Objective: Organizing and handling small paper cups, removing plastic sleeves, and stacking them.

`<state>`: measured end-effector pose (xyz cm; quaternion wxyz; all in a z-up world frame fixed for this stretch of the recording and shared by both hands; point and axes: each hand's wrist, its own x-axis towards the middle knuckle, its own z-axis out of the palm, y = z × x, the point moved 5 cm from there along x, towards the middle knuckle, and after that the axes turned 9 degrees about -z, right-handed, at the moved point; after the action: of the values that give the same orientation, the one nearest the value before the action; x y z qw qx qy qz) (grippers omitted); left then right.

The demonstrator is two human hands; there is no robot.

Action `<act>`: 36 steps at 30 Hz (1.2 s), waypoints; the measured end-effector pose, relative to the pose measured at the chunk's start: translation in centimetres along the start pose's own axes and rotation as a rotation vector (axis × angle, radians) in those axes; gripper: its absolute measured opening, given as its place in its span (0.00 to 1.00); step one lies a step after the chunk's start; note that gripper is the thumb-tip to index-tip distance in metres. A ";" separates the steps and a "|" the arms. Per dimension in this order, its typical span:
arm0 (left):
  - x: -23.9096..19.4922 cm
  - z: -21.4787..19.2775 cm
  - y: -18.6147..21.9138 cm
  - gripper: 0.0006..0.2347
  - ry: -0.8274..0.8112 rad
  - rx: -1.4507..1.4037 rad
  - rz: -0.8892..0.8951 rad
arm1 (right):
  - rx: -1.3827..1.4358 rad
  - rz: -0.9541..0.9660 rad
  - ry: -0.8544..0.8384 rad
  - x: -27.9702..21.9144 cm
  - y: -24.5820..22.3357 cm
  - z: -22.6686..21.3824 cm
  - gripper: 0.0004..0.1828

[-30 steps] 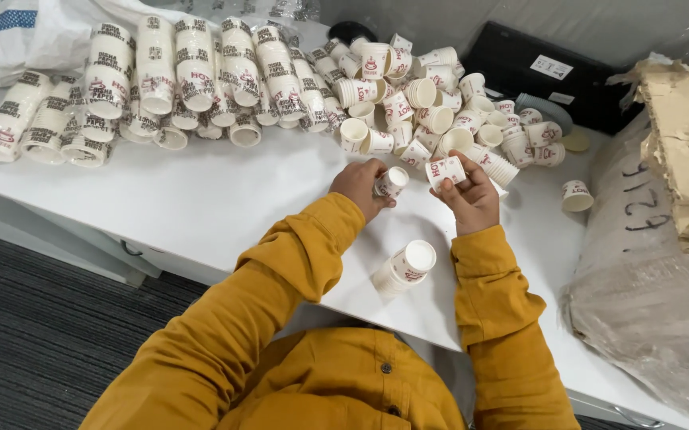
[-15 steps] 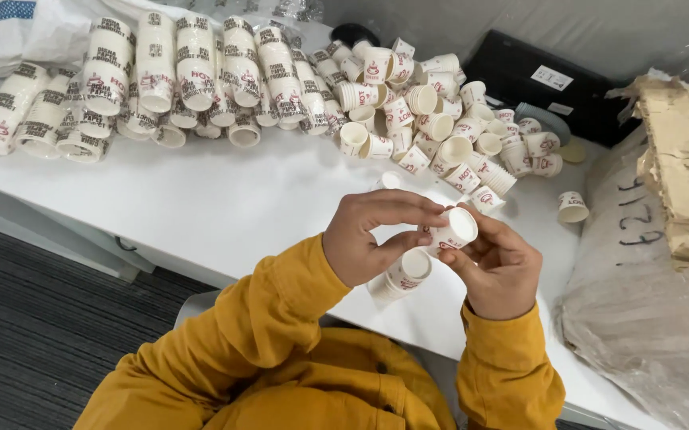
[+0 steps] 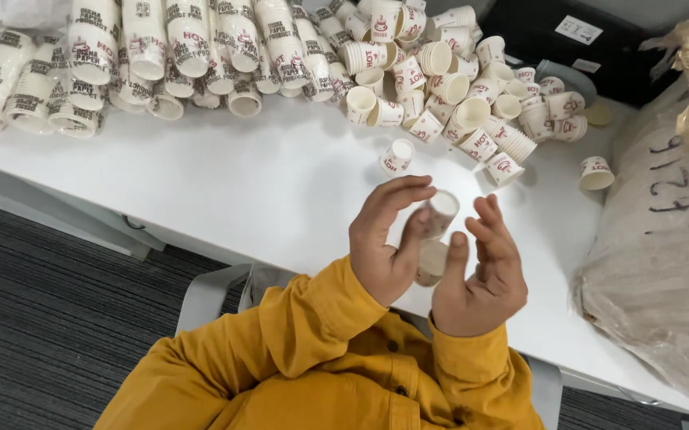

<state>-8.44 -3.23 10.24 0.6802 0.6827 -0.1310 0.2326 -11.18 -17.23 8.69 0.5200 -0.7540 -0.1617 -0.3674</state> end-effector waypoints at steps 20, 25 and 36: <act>8.2 12.0 -10.3 0.38 -0.407 0.666 -0.339 | -0.487 -0.072 -0.474 -1.7 7.9 -4.3 0.30; 8.4 13.6 -13.5 0.41 -0.431 0.745 -0.409 | -0.210 0.441 -0.185 -0.6 12.9 -8.8 0.30; 6.5 7.2 -13.8 0.36 -0.650 0.079 -0.501 | 0.157 0.510 -0.402 -1.4 10.7 -3.2 0.37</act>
<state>4.96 -8.89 1.68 0.6121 0.7571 -0.1598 -0.1630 -6.71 -24.31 1.17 0.6095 -0.7852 -0.0950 -0.0555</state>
